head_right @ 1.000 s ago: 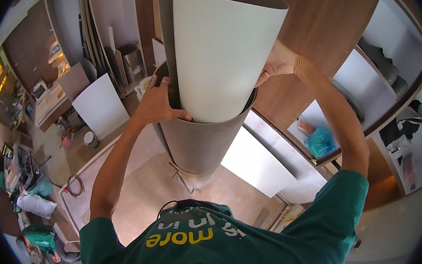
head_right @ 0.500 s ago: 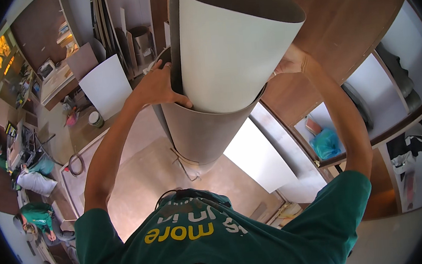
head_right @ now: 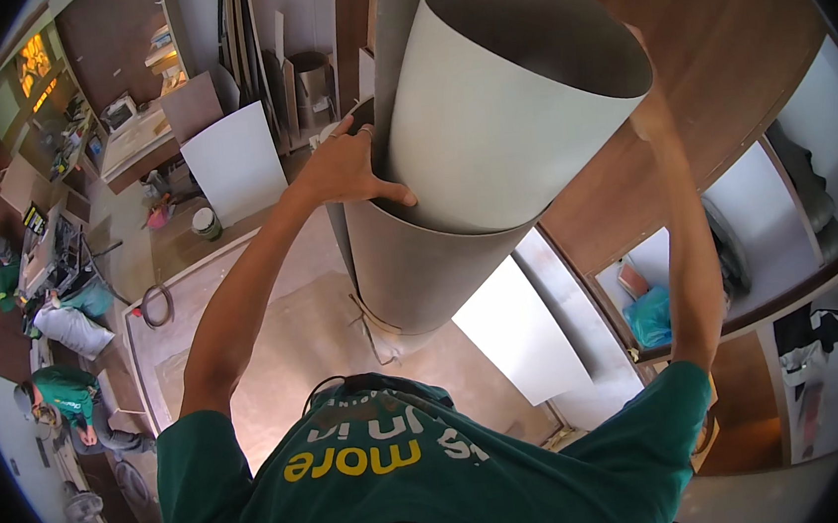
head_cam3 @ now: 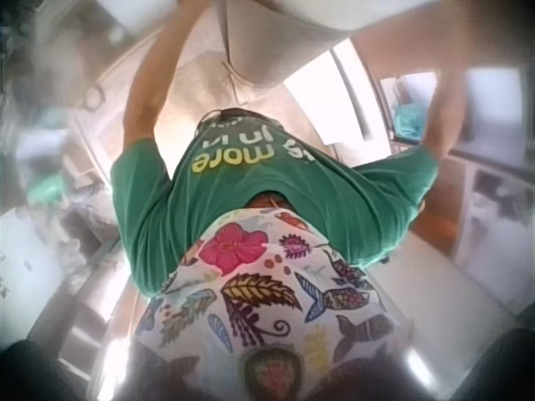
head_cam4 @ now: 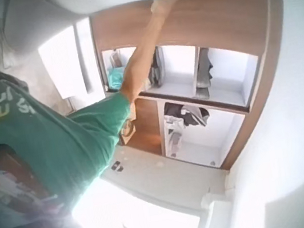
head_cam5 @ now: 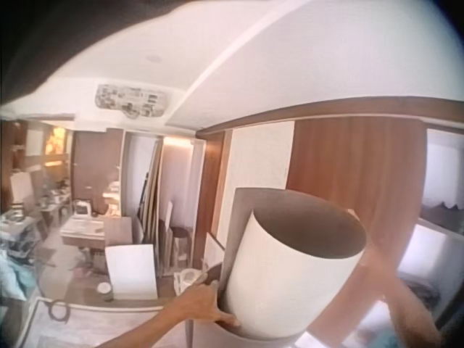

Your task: The person repeatedly picks up flat white and gray sheets, rolls them into cylindrical shapes, and inserts them into a larger gray cylinder. The person also picks up and places down a black curved sheet. The task involves repeated handling and stacking of these rolled sheets within the larger cylinder.

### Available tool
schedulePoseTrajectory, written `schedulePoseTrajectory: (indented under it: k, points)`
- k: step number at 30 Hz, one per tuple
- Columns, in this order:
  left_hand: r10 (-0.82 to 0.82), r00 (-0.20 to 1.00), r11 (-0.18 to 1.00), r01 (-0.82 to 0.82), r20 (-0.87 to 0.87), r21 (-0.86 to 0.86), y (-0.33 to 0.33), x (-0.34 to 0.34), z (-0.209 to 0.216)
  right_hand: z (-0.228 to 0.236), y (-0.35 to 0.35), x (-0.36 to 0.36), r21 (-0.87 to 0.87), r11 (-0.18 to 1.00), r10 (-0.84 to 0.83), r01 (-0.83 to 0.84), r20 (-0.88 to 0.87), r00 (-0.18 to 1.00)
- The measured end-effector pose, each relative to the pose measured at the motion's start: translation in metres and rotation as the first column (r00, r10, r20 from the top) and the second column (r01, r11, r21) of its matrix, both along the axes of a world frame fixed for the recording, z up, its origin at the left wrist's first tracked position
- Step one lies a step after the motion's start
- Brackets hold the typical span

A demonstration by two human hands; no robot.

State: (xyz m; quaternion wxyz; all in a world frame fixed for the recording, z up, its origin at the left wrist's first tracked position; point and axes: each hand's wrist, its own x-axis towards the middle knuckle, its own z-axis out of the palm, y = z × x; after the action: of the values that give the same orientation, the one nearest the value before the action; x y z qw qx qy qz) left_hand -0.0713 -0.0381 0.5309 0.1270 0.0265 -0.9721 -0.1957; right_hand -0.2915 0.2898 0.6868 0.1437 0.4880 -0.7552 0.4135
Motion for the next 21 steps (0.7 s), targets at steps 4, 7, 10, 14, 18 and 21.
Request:
schedulePoseTrajectory:
  k: [4, 7, 10, 14, 18, 21]
  points:
    - [-0.009, 1.0, 0.995, 0.009, -0.005, -0.1, -0.003, 0.002, -0.003, 0.031, -0.006, 0.058, -0.073, 0.993, -0.059, 0.094, 0.384, 0.922]
    - [0.072, 0.997, 0.994, -0.069, 0.041, -0.081, -0.006, 0.01, -0.004, 0.044, -0.023, 0.075, 0.164, 0.968, -0.242, 0.19, 0.413, 0.878]
    - [-0.053, 0.991, 0.998, 0.055, 0.123, -0.015, -0.01, 0.011, 0.006, 0.047, -0.027, 0.05, 0.292, 0.946, -0.253, 0.143, 0.384, 0.888]
    - [-0.209, 0.961, 0.978, 0.208, 0.181, 0.022, -0.015, 0.011, 0.014, 0.04, -0.02, -0.001, 0.359, 0.931, -0.243, 0.062, 0.487, 0.839]
    - [-0.259, 0.941, 0.962, 0.232, 0.22, 0.142, -0.034, 0.026, 0.038, 0.029, -0.024, -0.036, 0.391, 0.919, -0.195, 0.048, 0.347, 0.918]
    - [-0.268, 0.963, 0.949, 0.264, 0.001, 0.173, -0.057, 0.058, 0.083, 0.022, -0.038, -0.036, 0.379, 0.921, -0.233, 0.09, 0.35, 0.907]
